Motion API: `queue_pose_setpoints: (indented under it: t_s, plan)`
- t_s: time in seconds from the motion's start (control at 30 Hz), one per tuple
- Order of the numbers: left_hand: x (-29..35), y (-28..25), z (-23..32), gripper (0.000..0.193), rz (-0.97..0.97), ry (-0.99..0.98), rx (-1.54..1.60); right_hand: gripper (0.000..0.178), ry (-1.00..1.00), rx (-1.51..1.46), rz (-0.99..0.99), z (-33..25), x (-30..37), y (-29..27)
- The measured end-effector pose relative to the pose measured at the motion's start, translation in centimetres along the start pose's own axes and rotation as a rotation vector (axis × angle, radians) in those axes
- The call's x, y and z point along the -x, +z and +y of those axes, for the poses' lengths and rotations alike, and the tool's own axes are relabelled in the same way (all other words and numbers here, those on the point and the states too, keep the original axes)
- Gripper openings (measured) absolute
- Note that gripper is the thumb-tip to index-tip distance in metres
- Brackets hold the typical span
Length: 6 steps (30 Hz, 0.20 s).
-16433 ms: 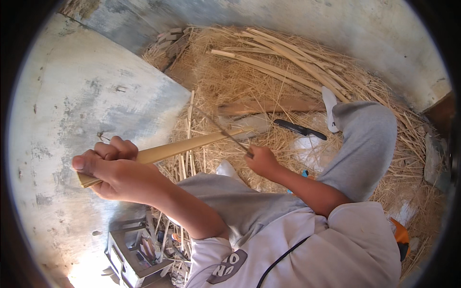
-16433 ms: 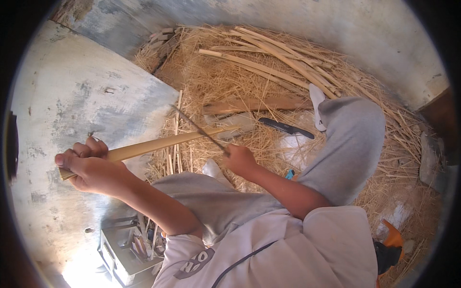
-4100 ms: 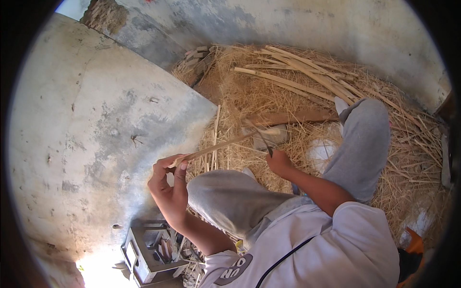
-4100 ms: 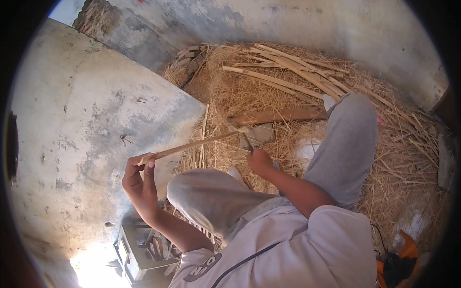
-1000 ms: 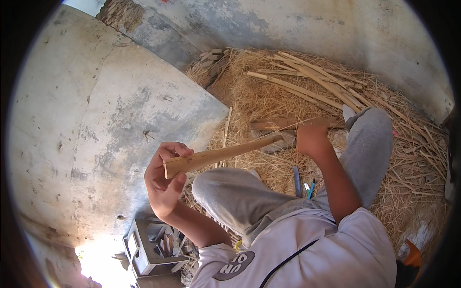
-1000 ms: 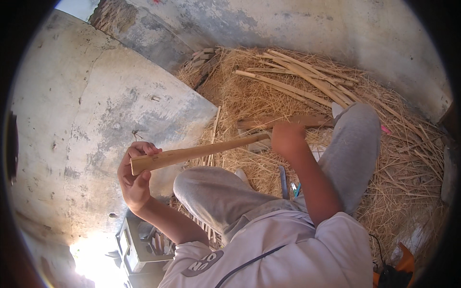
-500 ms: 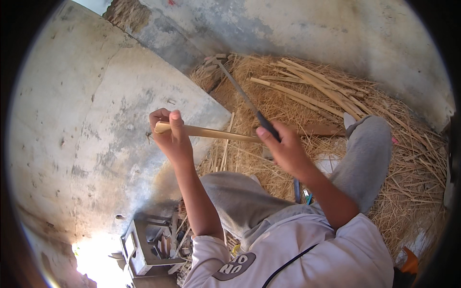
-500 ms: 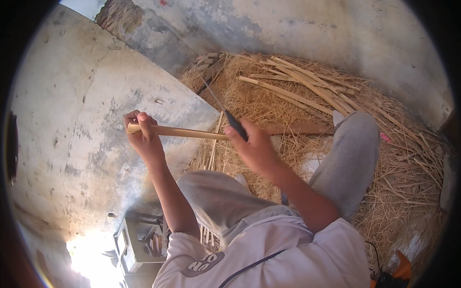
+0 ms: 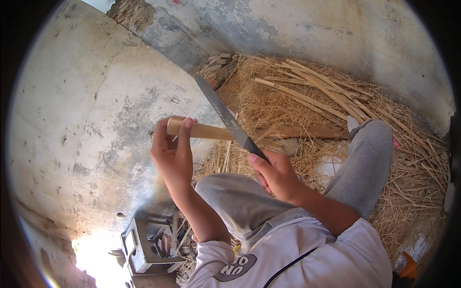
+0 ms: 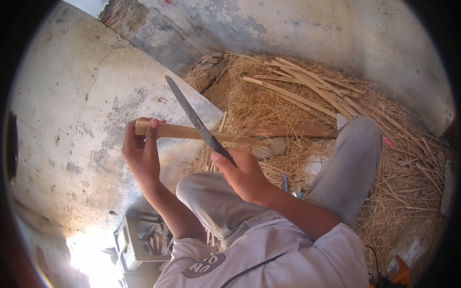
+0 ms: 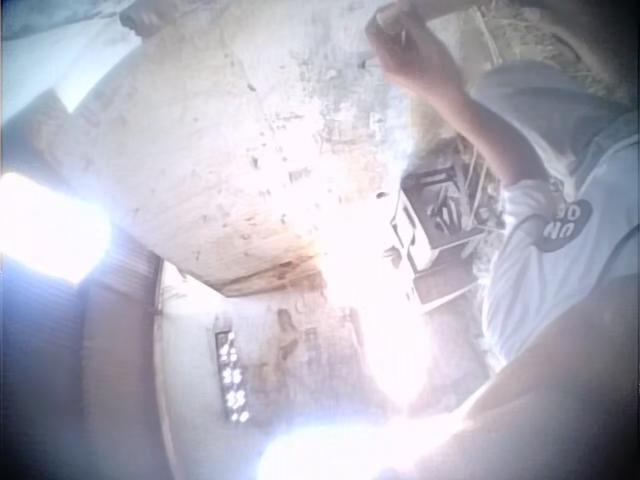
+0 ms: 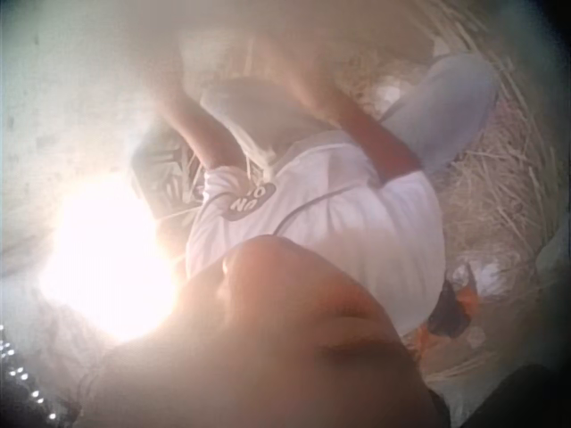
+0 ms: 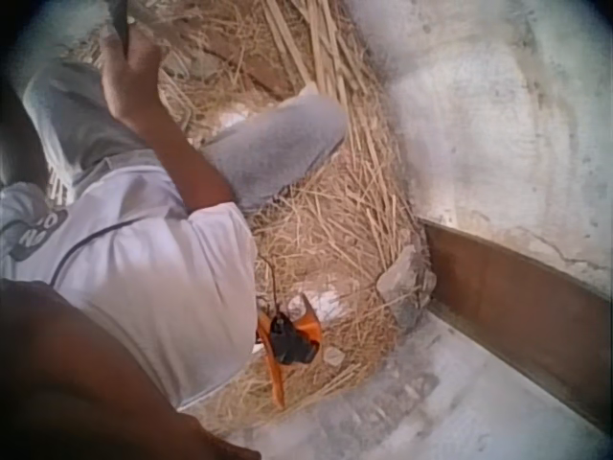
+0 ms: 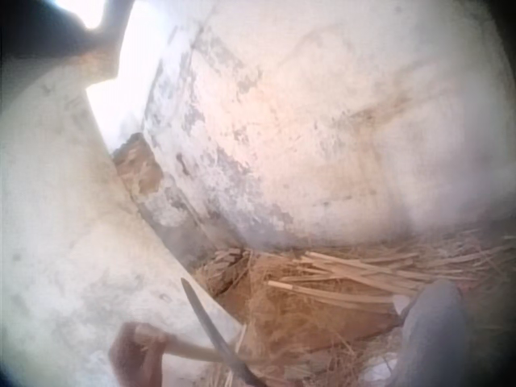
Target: The person sits on a straw-covered floor and uses a knife to split a long bamboo stalk into thin strips. They hold the stalk with one hand and use the knife to carefully separate the fibers, creating multiple thin pieces.
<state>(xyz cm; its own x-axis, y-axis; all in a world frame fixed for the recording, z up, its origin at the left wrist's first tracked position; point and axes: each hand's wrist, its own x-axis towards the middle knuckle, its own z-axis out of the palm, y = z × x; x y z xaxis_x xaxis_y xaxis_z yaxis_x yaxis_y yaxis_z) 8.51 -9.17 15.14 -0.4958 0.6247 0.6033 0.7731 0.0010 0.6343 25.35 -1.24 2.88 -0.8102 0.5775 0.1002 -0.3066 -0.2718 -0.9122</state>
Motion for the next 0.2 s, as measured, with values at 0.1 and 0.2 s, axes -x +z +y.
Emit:
queue_pose_setpoints:
  t_s: [0.1,0.2]
  plan:
    - [0.69,-0.08,0.82,0.022,-0.091,-0.046,0.061,0.042,0.004,0.022,-0.009,0.13,0.24,0.33]
    - [0.30,-0.28,0.16,0.017,-0.129,0.101,0.019,0.041,0.005,0.044,0.010,0.18,0.48,0.52]
